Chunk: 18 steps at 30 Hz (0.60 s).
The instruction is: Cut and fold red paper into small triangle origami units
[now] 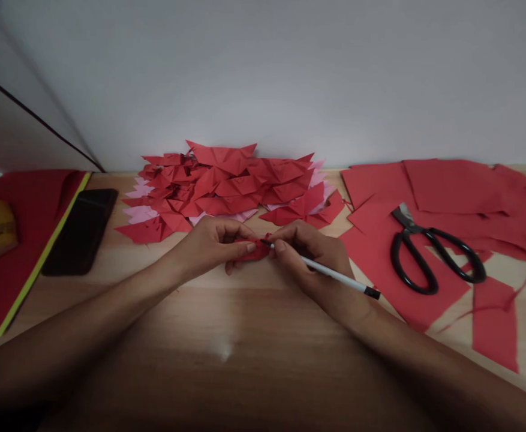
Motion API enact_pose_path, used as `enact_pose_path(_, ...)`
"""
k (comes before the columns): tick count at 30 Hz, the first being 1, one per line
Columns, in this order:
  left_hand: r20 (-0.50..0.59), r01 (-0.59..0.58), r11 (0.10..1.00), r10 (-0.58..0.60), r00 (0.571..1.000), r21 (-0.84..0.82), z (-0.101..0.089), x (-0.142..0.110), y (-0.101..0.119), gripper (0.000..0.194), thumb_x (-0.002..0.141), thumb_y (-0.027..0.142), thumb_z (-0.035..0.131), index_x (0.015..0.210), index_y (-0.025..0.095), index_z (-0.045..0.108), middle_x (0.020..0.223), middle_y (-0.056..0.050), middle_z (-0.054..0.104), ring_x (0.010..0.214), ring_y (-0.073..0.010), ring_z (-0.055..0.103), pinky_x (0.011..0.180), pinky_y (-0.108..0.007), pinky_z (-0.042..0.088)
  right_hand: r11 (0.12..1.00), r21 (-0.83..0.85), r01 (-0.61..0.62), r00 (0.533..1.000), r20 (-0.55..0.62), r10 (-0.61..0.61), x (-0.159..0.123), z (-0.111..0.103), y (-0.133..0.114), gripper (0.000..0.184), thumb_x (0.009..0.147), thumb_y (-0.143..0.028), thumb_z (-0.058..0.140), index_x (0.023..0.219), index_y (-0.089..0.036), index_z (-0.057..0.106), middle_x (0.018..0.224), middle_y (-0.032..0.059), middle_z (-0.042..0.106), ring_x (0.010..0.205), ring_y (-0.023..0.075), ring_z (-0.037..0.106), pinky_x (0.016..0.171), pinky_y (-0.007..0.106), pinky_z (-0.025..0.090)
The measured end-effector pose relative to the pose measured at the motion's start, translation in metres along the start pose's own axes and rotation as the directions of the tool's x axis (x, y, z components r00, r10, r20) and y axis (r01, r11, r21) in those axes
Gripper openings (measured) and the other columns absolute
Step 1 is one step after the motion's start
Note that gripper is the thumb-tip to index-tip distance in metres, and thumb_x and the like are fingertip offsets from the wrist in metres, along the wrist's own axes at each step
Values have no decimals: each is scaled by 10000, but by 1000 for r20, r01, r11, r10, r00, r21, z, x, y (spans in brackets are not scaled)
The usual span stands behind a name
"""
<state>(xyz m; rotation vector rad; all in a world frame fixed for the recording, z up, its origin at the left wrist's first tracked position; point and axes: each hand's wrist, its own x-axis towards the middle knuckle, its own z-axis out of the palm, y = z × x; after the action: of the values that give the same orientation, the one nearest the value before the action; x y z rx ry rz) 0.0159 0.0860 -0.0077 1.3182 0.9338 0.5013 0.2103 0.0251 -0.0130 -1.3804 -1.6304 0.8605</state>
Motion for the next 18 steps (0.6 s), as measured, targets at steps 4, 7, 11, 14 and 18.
enact_pose_path(4,-12,30,1000,-30,999,-10,1,-1,3,132,779,161,662,870,76,707,545,21,589,428,-55,525,401,-153,467,999,-54,-5,1000,-21,4,1,0,0,160,905,-282,565,764,-219,608,655,-21,619,524,102,498,478,235,375)
enact_pose_path(7,-17,39,999,-39,999,10,2,-1,4,147,786,157,658,891,70,713,539,24,585,432,-49,514,405,-148,471,997,-75,8,1000,0,-8,1,0,0,154,905,-282,565,768,-225,606,635,-27,603,518,101,490,471,236,363)
enact_pose_path(11,-31,48,998,-47,998,35,2,-1,7,129,788,143,649,871,72,716,542,25,584,430,-43,504,399,-140,464,996,-82,17,1000,6,-17,1,-1,1,168,912,-270,552,756,-225,592,637,-28,588,524,101,483,477,241,360)
enact_pose_path(14,-44,53,998,-51,998,45,3,-1,7,134,784,132,645,881,74,717,562,24,593,429,-40,500,397,-141,466,996,-87,24,1000,7,-24,1,-1,0,156,909,-266,559,762,-226,591,627,-32,575,519,99,472,470,241,350)
enact_pose_path(18,-49,56,997,-53,997,45,4,-2,7,137,780,136,651,877,67,719,561,23,586,439,-42,504,401,-141,469,996,-89,22,1000,15,-21,1,-1,0,161,905,-260,566,749,-223,586,630,-36,580,520,94,478,476,236,354)
